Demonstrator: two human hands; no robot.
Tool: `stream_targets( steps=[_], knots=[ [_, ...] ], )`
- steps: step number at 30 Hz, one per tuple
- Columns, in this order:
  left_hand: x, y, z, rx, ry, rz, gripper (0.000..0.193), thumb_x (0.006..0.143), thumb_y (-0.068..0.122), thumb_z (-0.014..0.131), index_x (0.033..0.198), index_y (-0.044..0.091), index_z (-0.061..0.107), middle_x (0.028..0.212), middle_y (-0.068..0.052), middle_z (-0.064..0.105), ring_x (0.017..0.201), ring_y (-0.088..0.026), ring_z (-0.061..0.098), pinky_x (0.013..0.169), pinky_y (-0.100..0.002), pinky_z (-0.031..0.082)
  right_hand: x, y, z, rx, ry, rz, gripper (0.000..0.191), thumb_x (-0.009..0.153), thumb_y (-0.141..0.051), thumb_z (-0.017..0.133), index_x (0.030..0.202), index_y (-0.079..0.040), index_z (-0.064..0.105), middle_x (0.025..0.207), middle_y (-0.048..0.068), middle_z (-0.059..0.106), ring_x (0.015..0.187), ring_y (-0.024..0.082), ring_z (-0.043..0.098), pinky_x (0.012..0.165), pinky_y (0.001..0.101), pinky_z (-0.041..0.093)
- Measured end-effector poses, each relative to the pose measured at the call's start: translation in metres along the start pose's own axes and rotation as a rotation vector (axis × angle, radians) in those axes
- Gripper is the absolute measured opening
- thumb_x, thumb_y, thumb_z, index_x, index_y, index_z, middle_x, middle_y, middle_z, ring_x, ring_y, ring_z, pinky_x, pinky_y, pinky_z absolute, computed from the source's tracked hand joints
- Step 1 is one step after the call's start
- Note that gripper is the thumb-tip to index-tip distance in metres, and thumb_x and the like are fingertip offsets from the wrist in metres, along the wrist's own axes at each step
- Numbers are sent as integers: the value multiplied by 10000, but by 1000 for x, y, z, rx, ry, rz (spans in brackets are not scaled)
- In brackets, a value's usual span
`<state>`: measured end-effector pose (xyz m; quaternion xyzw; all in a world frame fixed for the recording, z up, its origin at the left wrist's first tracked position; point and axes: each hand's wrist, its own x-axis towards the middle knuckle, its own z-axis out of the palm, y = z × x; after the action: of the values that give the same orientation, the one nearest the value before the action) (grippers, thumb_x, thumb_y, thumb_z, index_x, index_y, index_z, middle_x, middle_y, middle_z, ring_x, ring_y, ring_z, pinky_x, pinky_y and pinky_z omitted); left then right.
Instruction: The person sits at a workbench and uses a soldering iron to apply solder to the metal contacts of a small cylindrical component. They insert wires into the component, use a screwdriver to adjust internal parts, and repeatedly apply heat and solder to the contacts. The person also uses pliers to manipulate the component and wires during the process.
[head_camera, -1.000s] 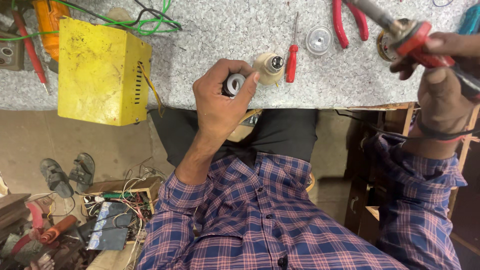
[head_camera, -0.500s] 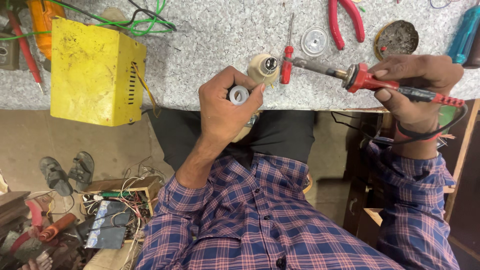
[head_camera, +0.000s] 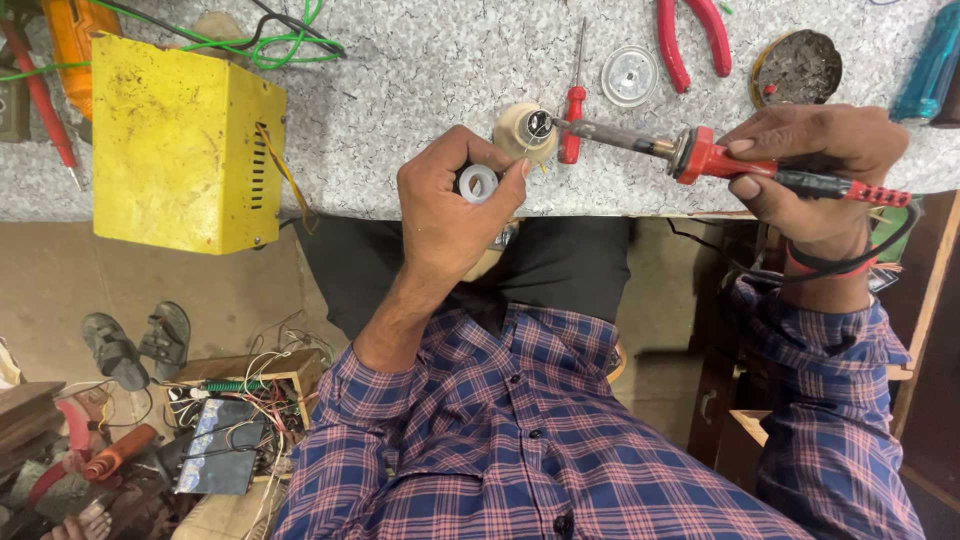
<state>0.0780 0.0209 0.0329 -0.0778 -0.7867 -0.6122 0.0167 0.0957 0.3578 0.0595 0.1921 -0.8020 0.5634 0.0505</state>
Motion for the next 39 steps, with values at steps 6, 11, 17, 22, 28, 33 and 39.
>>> stream_targets(
  steps=[6, 11, 17, 22, 28, 33, 39],
  knots=[
    [-1, -1, 1, 3, 1, 17, 188, 881, 110, 842, 878, 46, 666, 769, -16, 675, 680, -69, 636, 596, -253, 479, 7, -2, 3, -78, -35, -69, 234, 901, -138, 823, 1011, 24, 696, 950, 215, 721, 824, 240, 746, 701, 276, 602],
    [1, -2, 0, 24, -8, 22, 197, 879, 113, 843, 864, 47, 658, 759, -19, 663, 664, -71, 617, 573, -261, 460, 12, -8, 4, -123, -67, -104, 227, 911, -141, 825, 1015, 21, 704, 966, 215, 720, 854, 258, 754, 722, 287, 619],
    [2, -2, 3, 58, 2, 41, 221, 869, 128, 850, 847, 48, 644, 744, -24, 652, 646, -80, 609, 568, -269, 452, 14, -17, 5, -181, -63, -104, 219, 857, -107, 825, 983, 32, 711, 975, 227, 722, 837, 274, 754, 691, 292, 610],
    [3, -2, 3, 61, 3, 31, 223, 867, 140, 848, 848, 50, 645, 747, -28, 658, 645, -92, 621, 572, -275, 463, 17, -21, 6, -194, -63, -107, 222, 834, -97, 829, 971, 31, 712, 967, 231, 722, 828, 274, 753, 678, 289, 605],
    [3, -1, 4, 60, 4, 39, 220, 863, 140, 849, 855, 51, 649, 753, -37, 661, 646, -106, 632, 583, -280, 475, 17, -28, 6, -207, -68, -106, 204, 816, -63, 817, 966, 27, 712, 965, 220, 722, 824, 271, 751, 671, 289, 599],
    [5, -1, 6, 73, 12, 78, 212, 866, 135, 845, 864, 56, 648, 784, -35, 676, 672, -115, 648, 607, -284, 495, 20, -38, 10, -231, -74, -125, 170, 814, -27, 806, 958, 9, 723, 952, 198, 728, 809, 259, 758, 668, 285, 601],
    [6, -1, 8, 83, 5, 67, 216, 855, 143, 851, 861, 62, 650, 781, -33, 675, 668, -119, 654, 594, -292, 496, 33, -65, 8, -363, -180, -203, 221, 752, -9, 819, 960, 19, 750, 890, 192, 715, 791, 289, 747, 681, 325, 590]
  ],
)
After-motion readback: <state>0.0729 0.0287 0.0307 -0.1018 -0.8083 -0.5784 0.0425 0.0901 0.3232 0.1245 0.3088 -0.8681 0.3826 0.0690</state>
